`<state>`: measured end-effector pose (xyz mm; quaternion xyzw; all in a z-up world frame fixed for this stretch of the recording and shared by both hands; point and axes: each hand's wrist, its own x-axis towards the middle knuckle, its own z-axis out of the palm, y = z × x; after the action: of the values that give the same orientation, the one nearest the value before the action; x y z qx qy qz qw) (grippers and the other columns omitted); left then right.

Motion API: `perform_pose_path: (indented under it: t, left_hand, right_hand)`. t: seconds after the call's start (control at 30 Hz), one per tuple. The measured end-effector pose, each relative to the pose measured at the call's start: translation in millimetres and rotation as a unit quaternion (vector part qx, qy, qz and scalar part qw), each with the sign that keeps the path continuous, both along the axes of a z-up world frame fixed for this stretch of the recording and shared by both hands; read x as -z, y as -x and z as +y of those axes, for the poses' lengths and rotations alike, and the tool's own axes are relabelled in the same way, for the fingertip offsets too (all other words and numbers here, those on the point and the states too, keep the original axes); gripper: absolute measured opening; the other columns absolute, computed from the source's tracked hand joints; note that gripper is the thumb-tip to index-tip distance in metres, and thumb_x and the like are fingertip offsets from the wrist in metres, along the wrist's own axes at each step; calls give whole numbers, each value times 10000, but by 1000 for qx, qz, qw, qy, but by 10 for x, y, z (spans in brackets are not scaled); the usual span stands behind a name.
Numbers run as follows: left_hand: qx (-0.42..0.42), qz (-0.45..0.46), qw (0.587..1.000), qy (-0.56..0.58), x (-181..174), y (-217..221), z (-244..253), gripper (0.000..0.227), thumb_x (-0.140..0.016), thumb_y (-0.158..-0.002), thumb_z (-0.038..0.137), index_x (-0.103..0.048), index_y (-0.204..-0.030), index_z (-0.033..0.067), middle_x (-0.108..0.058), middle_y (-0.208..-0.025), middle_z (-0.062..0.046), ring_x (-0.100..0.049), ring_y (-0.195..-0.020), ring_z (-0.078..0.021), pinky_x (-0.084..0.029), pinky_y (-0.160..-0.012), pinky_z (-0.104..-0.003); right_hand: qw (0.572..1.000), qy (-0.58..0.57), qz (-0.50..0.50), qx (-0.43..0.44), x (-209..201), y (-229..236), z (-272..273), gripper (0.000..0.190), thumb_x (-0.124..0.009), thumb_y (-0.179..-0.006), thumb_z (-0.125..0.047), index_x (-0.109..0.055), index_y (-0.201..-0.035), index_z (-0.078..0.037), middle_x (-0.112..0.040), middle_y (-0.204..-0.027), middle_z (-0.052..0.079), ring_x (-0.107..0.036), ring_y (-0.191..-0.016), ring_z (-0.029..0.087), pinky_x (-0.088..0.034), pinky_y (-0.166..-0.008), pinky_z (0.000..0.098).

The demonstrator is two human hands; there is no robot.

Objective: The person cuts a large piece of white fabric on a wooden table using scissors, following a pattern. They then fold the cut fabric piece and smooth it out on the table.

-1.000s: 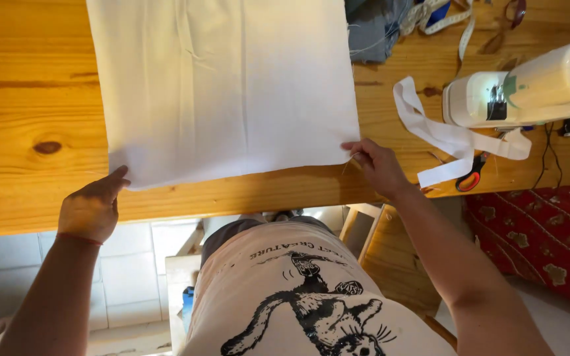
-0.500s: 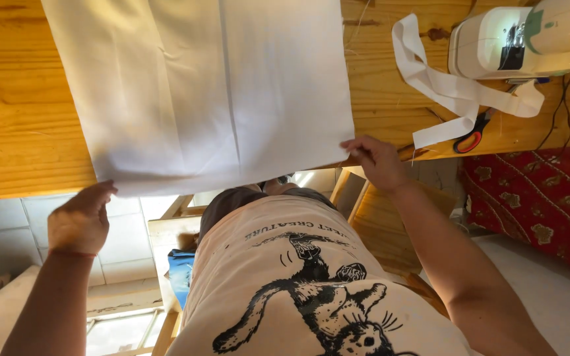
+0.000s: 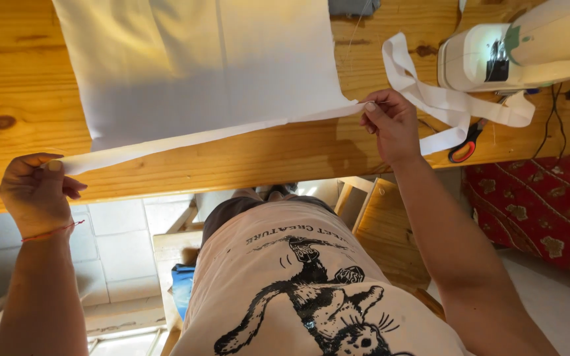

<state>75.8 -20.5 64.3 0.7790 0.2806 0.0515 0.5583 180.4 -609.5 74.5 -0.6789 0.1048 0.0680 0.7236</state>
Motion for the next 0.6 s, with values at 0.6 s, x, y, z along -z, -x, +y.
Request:
perform_pose_path:
  t: [0.6]
  left_hand:
    - [-25,-287,956,-59,-1687,-626,-88,229,-671,-1076,313,-603,-1120,99,-582,-989,-28,-566,-853,-82,-631,-610,-275]
  right_hand:
    - [973,-38,-171,151,-1195,-677,-34,48,-686,-1005,-35,-684,-1046,-61,-649,-797,75,-634,-665,154,-557,-633,264]
